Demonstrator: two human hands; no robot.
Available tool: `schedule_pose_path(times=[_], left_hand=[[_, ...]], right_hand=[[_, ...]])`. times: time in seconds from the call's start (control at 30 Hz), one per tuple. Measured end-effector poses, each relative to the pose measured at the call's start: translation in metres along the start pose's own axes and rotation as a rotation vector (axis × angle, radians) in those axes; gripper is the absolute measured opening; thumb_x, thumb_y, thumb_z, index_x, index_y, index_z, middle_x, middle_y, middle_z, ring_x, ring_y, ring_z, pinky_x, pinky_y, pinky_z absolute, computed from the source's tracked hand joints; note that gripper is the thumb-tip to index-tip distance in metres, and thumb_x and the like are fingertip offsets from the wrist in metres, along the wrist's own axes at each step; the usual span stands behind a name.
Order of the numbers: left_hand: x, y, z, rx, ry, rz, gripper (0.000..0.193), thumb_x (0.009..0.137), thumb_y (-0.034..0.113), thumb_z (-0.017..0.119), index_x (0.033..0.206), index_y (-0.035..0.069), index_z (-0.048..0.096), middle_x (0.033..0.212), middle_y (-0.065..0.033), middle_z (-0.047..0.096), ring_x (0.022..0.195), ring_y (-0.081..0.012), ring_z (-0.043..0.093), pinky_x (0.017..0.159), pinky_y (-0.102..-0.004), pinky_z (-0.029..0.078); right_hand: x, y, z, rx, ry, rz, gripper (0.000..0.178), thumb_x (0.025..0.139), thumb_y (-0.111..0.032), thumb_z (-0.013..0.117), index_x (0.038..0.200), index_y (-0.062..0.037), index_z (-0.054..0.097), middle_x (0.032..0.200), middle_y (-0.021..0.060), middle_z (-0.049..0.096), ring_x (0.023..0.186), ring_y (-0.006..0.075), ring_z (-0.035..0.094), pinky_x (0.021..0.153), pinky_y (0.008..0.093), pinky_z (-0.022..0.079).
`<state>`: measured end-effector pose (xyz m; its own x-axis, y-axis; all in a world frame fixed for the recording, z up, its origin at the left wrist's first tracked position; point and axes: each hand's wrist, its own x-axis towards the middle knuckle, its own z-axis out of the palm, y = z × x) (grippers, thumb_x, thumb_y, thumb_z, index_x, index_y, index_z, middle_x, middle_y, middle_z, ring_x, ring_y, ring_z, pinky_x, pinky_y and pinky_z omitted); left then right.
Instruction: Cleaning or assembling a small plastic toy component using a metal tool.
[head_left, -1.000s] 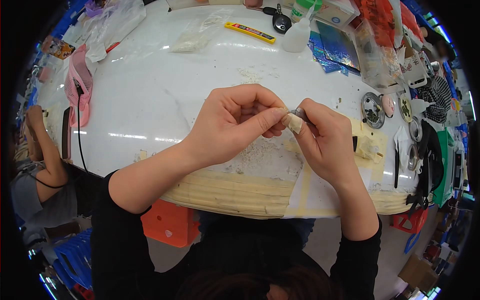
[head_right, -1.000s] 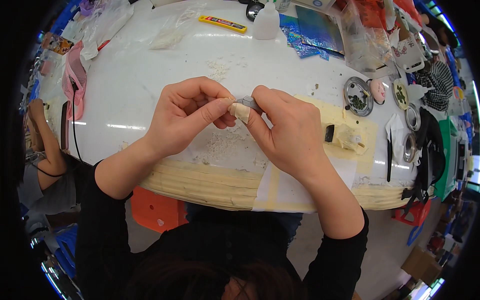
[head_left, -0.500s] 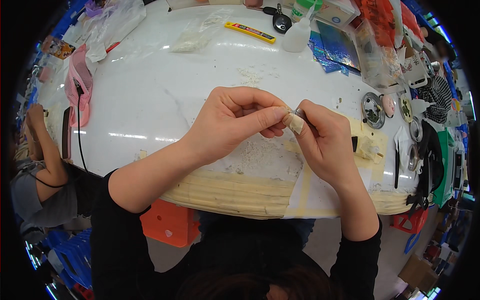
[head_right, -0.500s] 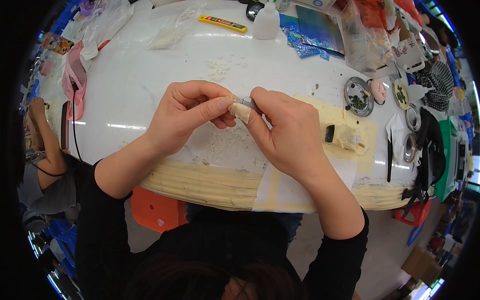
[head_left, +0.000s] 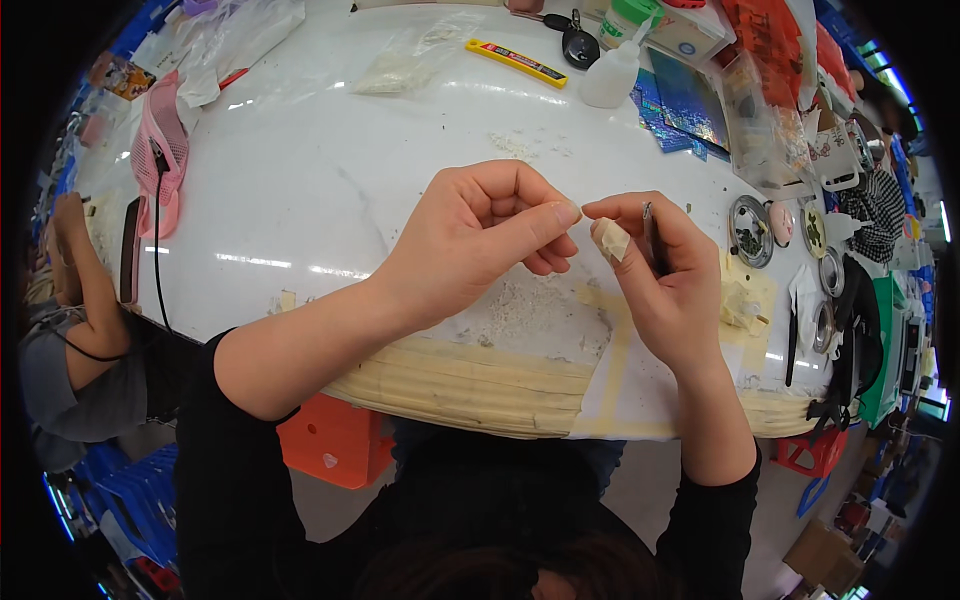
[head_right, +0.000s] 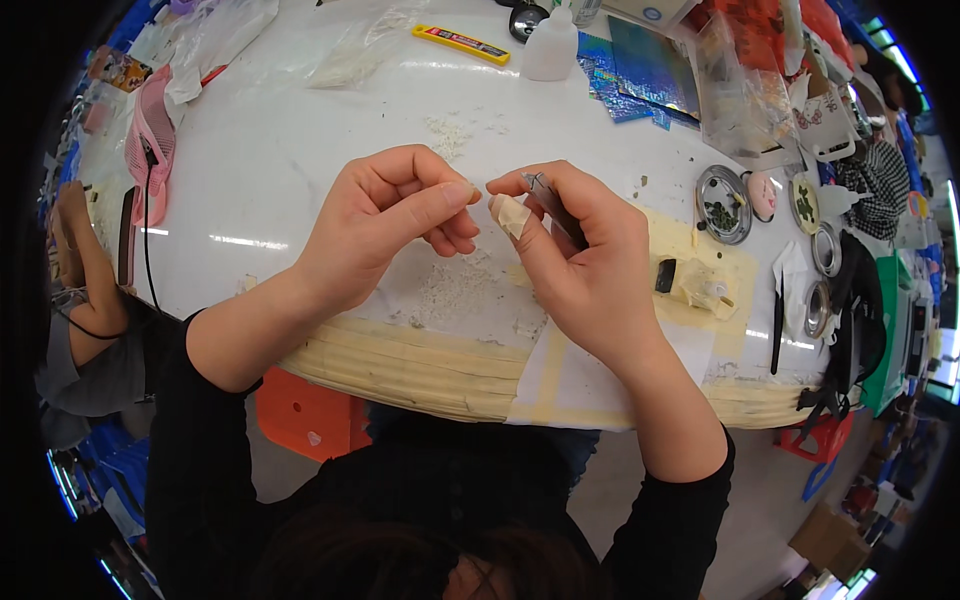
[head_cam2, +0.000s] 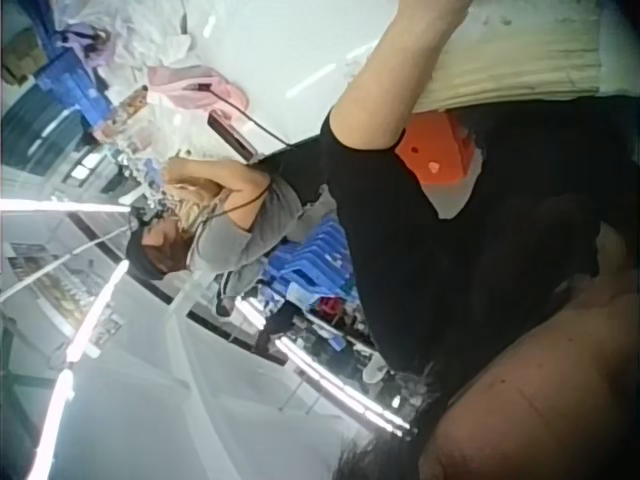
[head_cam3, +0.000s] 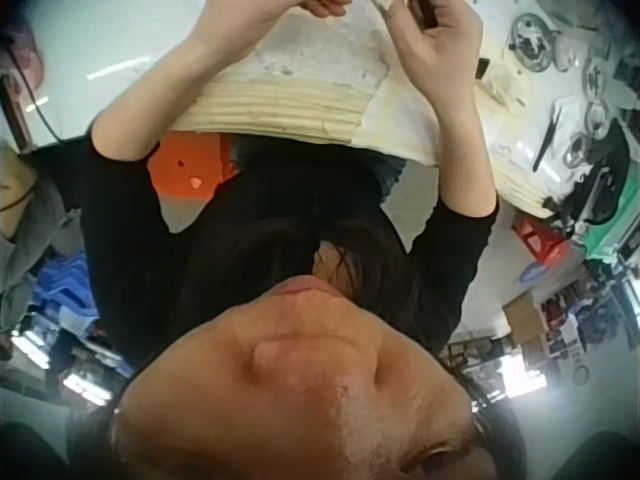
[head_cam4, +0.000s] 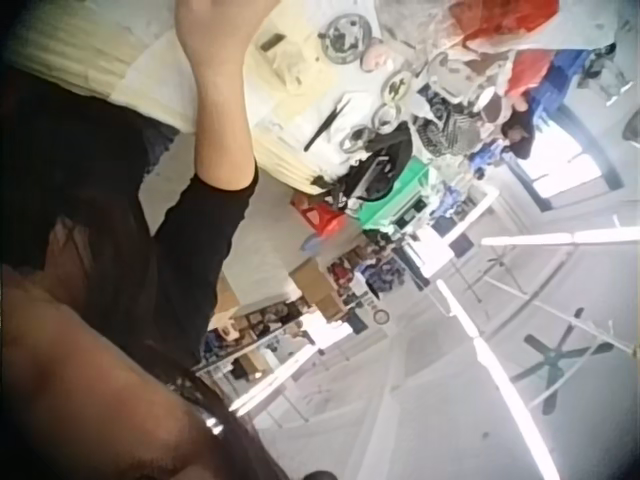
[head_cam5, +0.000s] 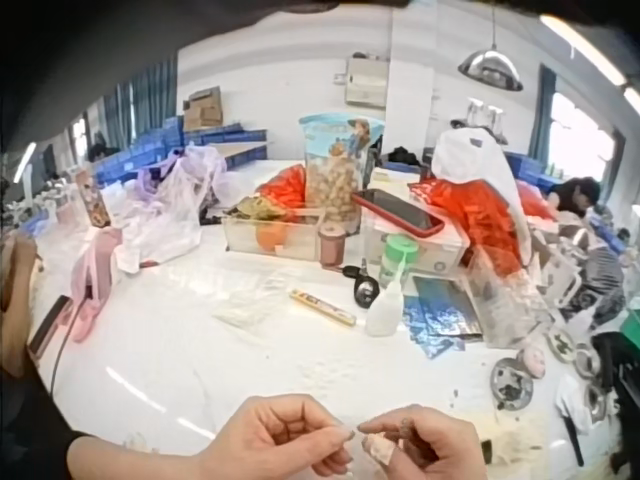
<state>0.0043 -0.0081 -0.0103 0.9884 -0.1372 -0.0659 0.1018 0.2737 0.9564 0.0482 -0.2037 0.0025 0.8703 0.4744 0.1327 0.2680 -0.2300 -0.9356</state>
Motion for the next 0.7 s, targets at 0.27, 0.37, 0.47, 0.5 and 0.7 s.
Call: schedule_pose_path(times=[0.27, 0.37, 0.47, 0.5, 0.7], left_hand=[[0.0013, -0.0022, -0.0012, -0.025, 0.016, 0.015, 0.018, 0.096, 0.019, 0.063, 0.098, 0.001, 0.065, 0.083, -0.0089, 0.070, 0.076, -0.0144, 0.069, 0.068, -0.0254, 0.055], [0.0008, -0.0011, -0.0008, -0.029, 0.012, -0.006, 0.017, 0.096, 0.017, 0.063, 0.099, 0.001, 0.066, 0.085, -0.0093, 0.071, 0.077, -0.0148, 0.069, 0.068, -0.0256, 0.056], [0.0010, -0.0006, -0.0006, -0.026, 0.011, -0.009, 0.016, 0.096, 0.016, 0.063, 0.099, 0.000, 0.066, 0.086, -0.0095, 0.071, 0.077, -0.0150, 0.070, 0.069, -0.0258, 0.056], [0.0011, -0.0008, -0.0005, -0.027, 0.012, -0.006, 0.016, 0.096, 0.016, 0.063, 0.099, 0.000, 0.066, 0.086, -0.0095, 0.071, 0.077, -0.0150, 0.070, 0.069, -0.0258, 0.056], [0.0006, -0.0013, -0.0001, -0.013, 0.005, 0.033, 0.014, 0.095, 0.013, 0.064, 0.099, 0.000, 0.066, 0.087, -0.0092, 0.071, 0.079, -0.0140, 0.069, 0.070, -0.0256, 0.057]], right_hand=[[-0.0017, 0.0056, -0.0009, -0.058, 0.007, -0.155, 0.045, 0.072, 0.012, 0.055, 0.109, -0.0060, 0.073, 0.073, 0.0017, 0.056, 0.062, 0.0073, 0.047, 0.055, 0.0216, 0.036], [-0.0013, 0.0058, -0.0007, -0.077, 0.000, -0.178, 0.045, 0.072, 0.011, 0.056, 0.110, -0.0062, 0.073, 0.073, 0.0018, 0.056, 0.062, 0.0074, 0.047, 0.054, 0.0221, 0.036], [-0.0006, 0.0066, -0.0015, -0.095, 0.001, -0.200, 0.046, 0.072, 0.011, 0.055, 0.111, -0.0062, 0.073, 0.073, 0.0018, 0.056, 0.061, 0.0078, 0.047, 0.054, 0.0221, 0.036], [-0.0007, 0.0065, -0.0015, -0.098, 0.001, -0.197, 0.045, 0.072, 0.010, 0.056, 0.110, -0.0061, 0.073, 0.073, 0.0018, 0.056, 0.061, 0.0079, 0.047, 0.054, 0.0220, 0.036], [0.0001, -0.0007, -0.0043, -0.244, -0.001, -0.216, 0.028, 0.077, -0.003, 0.068, 0.105, -0.0052, 0.070, 0.074, 0.0032, 0.058, 0.061, 0.0098, 0.049, 0.053, 0.0234, 0.038]])
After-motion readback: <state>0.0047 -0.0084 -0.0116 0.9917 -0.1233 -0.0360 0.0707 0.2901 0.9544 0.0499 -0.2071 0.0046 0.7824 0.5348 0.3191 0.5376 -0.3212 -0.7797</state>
